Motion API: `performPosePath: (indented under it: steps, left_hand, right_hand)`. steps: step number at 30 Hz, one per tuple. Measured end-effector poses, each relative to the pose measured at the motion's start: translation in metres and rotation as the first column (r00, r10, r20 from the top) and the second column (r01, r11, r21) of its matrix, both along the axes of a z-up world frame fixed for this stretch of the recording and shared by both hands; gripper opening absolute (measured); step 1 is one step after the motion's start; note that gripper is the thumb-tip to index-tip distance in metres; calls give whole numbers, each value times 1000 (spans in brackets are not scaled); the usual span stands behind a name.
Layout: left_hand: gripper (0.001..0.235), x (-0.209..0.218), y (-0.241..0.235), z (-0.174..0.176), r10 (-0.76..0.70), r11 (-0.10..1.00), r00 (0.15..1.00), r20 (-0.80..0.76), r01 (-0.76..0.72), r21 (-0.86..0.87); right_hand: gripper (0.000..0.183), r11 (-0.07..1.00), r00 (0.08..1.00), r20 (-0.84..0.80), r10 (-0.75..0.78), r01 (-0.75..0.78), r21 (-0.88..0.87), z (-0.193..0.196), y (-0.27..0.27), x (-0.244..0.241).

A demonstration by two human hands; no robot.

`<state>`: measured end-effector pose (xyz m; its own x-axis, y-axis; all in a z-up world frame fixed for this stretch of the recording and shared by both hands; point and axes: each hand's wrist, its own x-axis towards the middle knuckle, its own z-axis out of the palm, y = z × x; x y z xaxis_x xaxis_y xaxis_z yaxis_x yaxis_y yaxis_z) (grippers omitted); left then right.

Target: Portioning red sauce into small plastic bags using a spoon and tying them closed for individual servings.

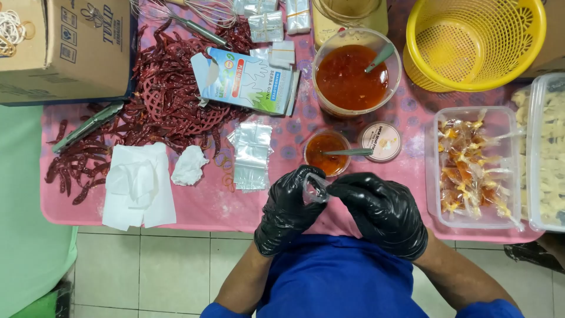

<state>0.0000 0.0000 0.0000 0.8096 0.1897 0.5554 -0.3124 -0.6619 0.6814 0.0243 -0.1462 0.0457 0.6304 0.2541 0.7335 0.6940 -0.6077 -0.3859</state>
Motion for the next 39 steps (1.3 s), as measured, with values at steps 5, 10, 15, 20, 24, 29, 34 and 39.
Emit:
performPosePath:
  steps: [5, 10, 15, 20, 24, 29, 34, 39]
  left_hand:
    - [13, 3, 9, 28, -115, 989, 993, -38, 110, -103]
    - [21, 0, 23, 45, -310, 946, 911, -272, 269, -179]
    - [17, 6, -1, 26, 9, 997, 995, -103, -17, -75]
    - [18, 4, 32, 1, -48, 990, 988, -149, 27, -138]
    - [21, 5, 47, 33, -68, 990, 988, -140, 49, -133]
    - [9, 16, 43, 16, 3, 998, 999, -39, -5, -69]
    - [10, 23, 40, 6, 45, 993, 999, 15, -43, -114]
    - [15, 23, 38, -6, 37, 992, 999, 30, -33, -125]
  right_hand:
    - [16, 977, 991, -114, 69, -90, -191, -2, -17, 0]
    - [32, 926, 938, -228, 260, -309, -216, 9, -21, 8]
    - [3, 970, 963, -258, 77, -132, -204, 31, 5, 6]
    - [28, 974, 870, -494, -15, 125, 191, -14, -38, 31]
    - [52, 977, 759, -650, -25, 157, 147, -46, -38, 46]
    - [17, 949, 759, -634, 149, 69, 306, -24, 4, 34]
    - [15, 964, 851, -488, 194, -75, 254, -6, -6, 32]
    - [12, 994, 908, -408, 100, -109, 1, 6, -25, 41]
